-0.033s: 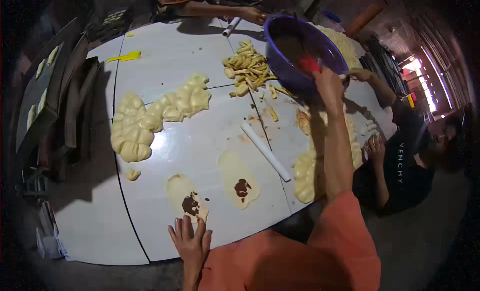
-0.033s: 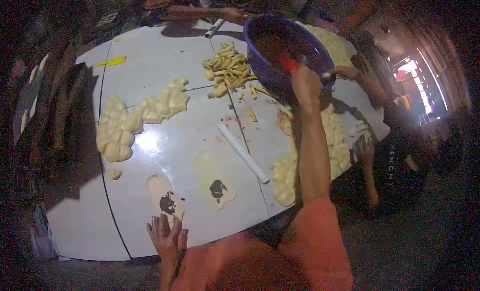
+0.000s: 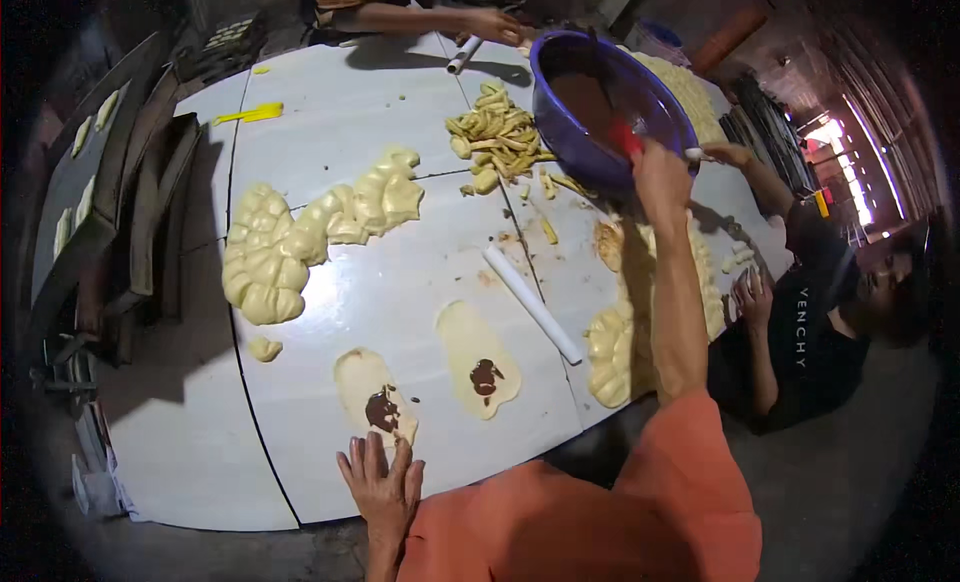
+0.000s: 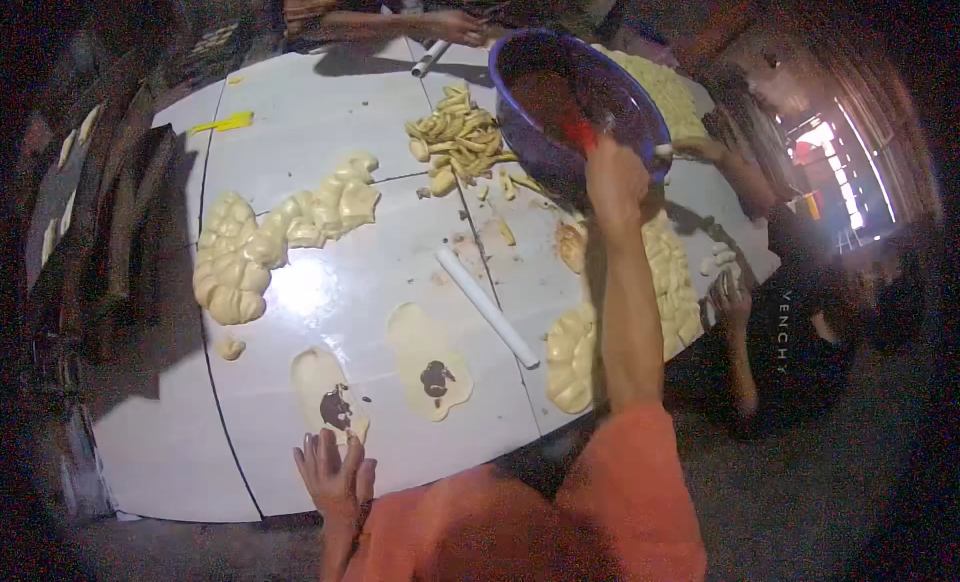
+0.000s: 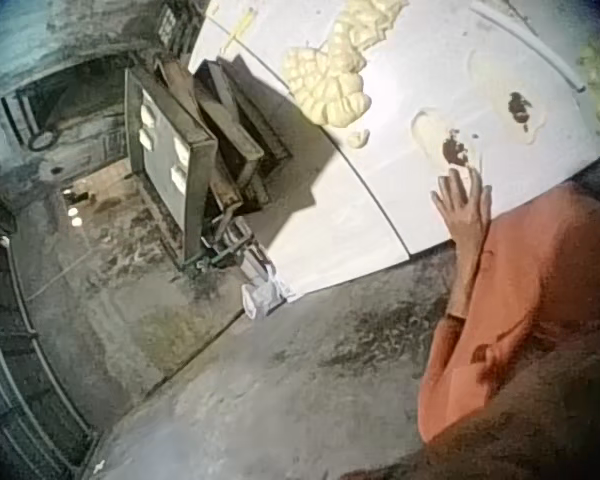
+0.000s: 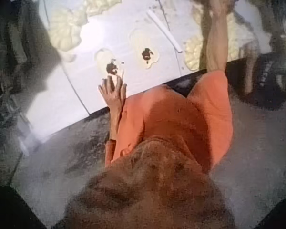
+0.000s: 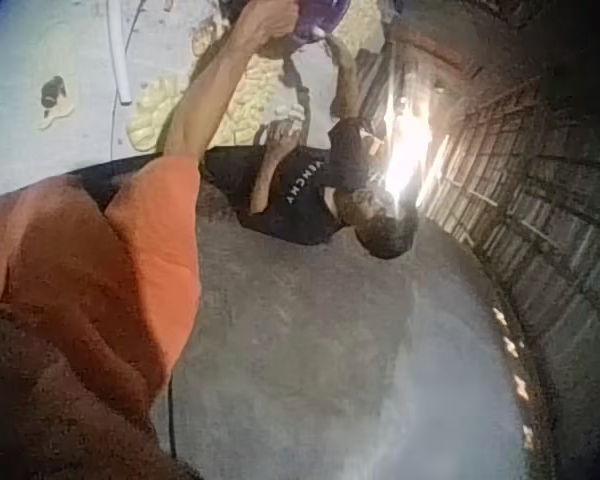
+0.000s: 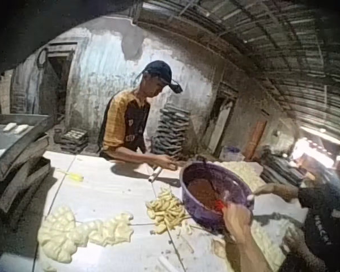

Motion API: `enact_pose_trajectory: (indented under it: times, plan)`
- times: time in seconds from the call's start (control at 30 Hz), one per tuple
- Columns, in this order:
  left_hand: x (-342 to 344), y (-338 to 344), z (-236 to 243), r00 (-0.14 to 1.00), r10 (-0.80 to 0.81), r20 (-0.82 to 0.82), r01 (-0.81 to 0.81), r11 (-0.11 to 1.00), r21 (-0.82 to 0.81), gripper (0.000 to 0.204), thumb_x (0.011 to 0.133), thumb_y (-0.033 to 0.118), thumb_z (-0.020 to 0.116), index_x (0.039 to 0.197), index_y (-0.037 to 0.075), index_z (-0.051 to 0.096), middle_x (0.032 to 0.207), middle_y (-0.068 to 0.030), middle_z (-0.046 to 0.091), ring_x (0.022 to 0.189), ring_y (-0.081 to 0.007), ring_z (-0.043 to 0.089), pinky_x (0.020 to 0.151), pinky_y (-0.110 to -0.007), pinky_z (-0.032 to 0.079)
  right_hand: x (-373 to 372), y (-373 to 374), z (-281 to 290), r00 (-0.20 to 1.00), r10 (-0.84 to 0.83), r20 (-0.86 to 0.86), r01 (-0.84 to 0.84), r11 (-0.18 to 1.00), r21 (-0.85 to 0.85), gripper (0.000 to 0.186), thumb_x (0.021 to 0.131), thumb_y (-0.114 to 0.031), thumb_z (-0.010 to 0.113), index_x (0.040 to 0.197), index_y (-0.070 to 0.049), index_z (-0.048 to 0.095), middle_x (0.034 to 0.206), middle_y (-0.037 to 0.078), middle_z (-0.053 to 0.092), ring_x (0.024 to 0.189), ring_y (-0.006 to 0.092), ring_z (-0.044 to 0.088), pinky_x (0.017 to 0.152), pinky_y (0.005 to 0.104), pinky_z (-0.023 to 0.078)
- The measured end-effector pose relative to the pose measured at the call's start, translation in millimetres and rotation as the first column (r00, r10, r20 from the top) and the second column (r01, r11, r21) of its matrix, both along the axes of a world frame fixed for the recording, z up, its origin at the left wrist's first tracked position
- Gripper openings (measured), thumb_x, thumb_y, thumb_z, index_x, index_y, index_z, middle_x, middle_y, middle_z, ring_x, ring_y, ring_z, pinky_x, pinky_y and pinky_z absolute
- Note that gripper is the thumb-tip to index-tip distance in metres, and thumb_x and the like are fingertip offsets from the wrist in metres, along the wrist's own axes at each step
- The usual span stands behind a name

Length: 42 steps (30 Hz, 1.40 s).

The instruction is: The person rolls out pieces of dough using a rolling pin, applies a chocolate filling with a spatula, rolls the dough into a cylinder, and places the formed rolls onto a metal tray.

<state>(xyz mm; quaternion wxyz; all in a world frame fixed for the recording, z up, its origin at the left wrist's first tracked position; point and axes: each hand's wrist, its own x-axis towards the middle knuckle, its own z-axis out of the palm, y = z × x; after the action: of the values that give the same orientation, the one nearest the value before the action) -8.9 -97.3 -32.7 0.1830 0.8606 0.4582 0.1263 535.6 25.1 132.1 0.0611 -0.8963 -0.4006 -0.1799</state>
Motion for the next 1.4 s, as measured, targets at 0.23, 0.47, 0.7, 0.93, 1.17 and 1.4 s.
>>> enact_pose_trajectory:
  times: [0.23,0.47,0.7,0.93,1.17,1.4]
  plan:
    - [2.6,-0.1,-0.5,1.0,-0.014,0.007,0.014,0.999,0.035,0.042,0.089,0.033,0.076,0.13,0.023,0.068,0.147,-0.0195,0.051,0.139,-0.0457,0.041,0.115,-0.07,0.025,-15.1,-68.1,-10.2,0.96,0.123,0.25,-0.07,0.975,-0.212,0.021,0.095,-0.016,0.056,0.099,-0.003,0.071,0.08,0.021,0.07,0.073,0.0384,0.072,0.061,0.0498,0.056]
    - [4.2,-0.9,-4.7,0.994,-0.047,0.101,0.045,0.999,0.029,0.035,0.09,0.027,0.072,0.124,0.017,0.071,0.145,-0.0215,0.051,0.141,-0.0495,0.037,0.117,-0.07,0.022,10.9,-87.3,3.6,0.999,-0.031,-0.008,0.031,0.995,-0.097,0.033,0.097,-0.033,0.062,0.104,-0.003,0.072,0.078,0.022,0.07,0.071,0.0348,0.071,0.063,0.0439,0.053]
    - [1.5,-0.7,-1.8,0.998,-0.017,0.064,0.014,0.999,0.036,0.038,0.089,0.031,0.076,0.124,0.018,0.07,0.144,-0.0174,0.054,0.139,-0.0432,0.043,0.116,-0.067,0.026,-32.5,-98.1,-117.3,0.785,-0.119,-0.608,0.189,0.981,0.052,0.051,0.093,-0.039,0.066,0.128,-0.003,0.061,0.095,0.021,0.071,0.092,0.0379,0.07,0.084,0.0494,0.053]
    - [5.6,-2.5,-0.7,0.992,0.076,0.097,-0.083,0.994,0.067,0.04,0.087,0.031,0.075,0.122,0.012,0.069,0.139,-0.0184,0.058,0.134,-0.0439,0.047,0.113,-0.066,0.032,-34.9,-13.0,-138.7,0.95,0.168,-0.265,-0.12,0.975,0.187,0.036,0.099,-0.02,0.055,0.13,-0.003,0.059,0.128,0.022,0.059,0.114,0.0431,0.061,0.096,0.0533,0.048]
    - [14.6,4.3,9.0,0.988,0.103,0.111,-0.104,0.995,-0.001,0.039,0.085,0.024,0.073,0.118,0.005,0.066,0.129,-0.0206,0.057,0.128,-0.0457,0.049,0.112,-0.066,0.032,32.4,99.1,-155.0,0.916,0.28,-0.286,-0.311,0.948,-0.068,0.023,0.096,-0.009,0.048,0.109,0.0,0.065,0.115,0.027,0.065,0.103,0.0437,0.068,0.089,0.0553,0.054]
    - [16.3,1.9,9.9,0.989,0.128,0.071,-0.129,0.992,0.01,0.036,0.083,0.016,0.072,0.116,0.002,0.066,0.132,-0.0234,0.056,0.13,-0.0474,0.048,0.109,-0.066,0.033,56.0,100.3,-147.9,0.874,0.226,-0.43,-0.352,0.905,-0.238,0.031,0.086,-0.02,0.063,0.104,0.004,0.071,0.103,0.03,0.071,0.1,0.0448,0.069,0.089,0.053,0.054]
